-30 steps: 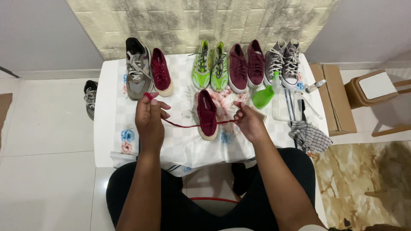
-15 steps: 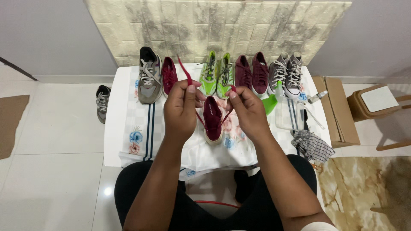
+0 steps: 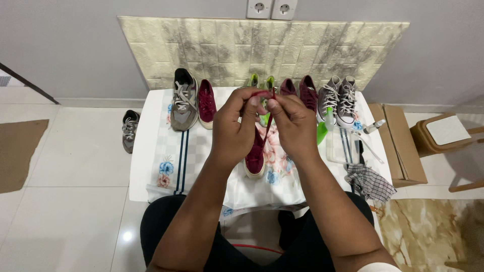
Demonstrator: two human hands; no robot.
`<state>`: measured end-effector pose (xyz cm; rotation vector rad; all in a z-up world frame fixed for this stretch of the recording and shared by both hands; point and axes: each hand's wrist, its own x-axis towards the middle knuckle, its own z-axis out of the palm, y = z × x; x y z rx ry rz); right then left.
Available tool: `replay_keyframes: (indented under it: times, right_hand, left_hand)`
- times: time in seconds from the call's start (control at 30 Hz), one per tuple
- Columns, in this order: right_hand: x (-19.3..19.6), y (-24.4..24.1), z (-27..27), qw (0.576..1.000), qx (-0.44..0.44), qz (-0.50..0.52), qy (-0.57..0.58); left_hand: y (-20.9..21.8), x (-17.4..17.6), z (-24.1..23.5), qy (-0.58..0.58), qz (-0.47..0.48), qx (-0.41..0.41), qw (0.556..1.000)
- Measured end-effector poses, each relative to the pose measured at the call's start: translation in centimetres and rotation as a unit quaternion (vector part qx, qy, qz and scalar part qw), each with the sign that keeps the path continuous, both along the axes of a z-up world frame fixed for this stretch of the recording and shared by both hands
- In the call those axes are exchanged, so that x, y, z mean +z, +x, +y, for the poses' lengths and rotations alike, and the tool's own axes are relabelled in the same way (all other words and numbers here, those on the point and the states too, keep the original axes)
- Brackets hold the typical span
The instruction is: The person laces a burgundy sneaker by threading the laces through the eyelets and tying a knot. The person works on one shoe at a time, pulling the laces tight and adjusting the fit before finishing the knot.
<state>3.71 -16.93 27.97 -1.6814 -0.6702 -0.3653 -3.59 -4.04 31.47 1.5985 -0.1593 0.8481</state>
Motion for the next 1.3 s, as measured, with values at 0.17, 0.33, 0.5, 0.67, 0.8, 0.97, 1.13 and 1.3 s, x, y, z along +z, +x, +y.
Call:
replay_keyframes:
  times: [0.17,0.33,0.5,0.67,0.8,0.97,1.13,1.3]
  right_hand:
    - [1.5,-0.1,-0.4,1.0,-0.019,-0.018,0.016]
    - [1.9,0.9,-1.5,0.998,-0.04,-0.043,0.008]
    - [2.9,0.9,-2.2,0.998,-0.054,-0.039,0.001]
    - [4.0,0.6,-2.1,0.998,-0.046,-0.047,0.013]
    - [5.1,0.6,-2.1,0.997,-0.037,-0.067,0.018]
    - [5.9,0.0,-2.0,0.996,-0.047,-0.074,0.011]
    - [5.8,-0.8,-1.4,0.998,-0.011,-0.058,0.009]
    - [5.3,-1.3,-0.6,0.996,0.024,0.047,0.077]
  left_hand:
    - [0.0,0.1,0.2,0.008,-0.013,-0.002,1.0]
    - [0.1,-0.9,0.4,0.01,-0.011,0.008,1.0]
    - [0.2,-1.7,0.1,-0.038,0.01,0.001,0.999]
    - [0.4,-1.7,0.3,-0.051,0.018,0.013,0.998]
    - [0.8,-1.2,0.2,-0.061,0.03,0.029,0.997]
    - [0.5,-0.2,-0.5,-0.073,0.051,0.021,0.996]
    - [0.0,1.2,-1.2,-0.029,0.043,0.022,0.998]
    - [0.1,1.7,-1.9,-0.01,0.021,0.026,0.999]
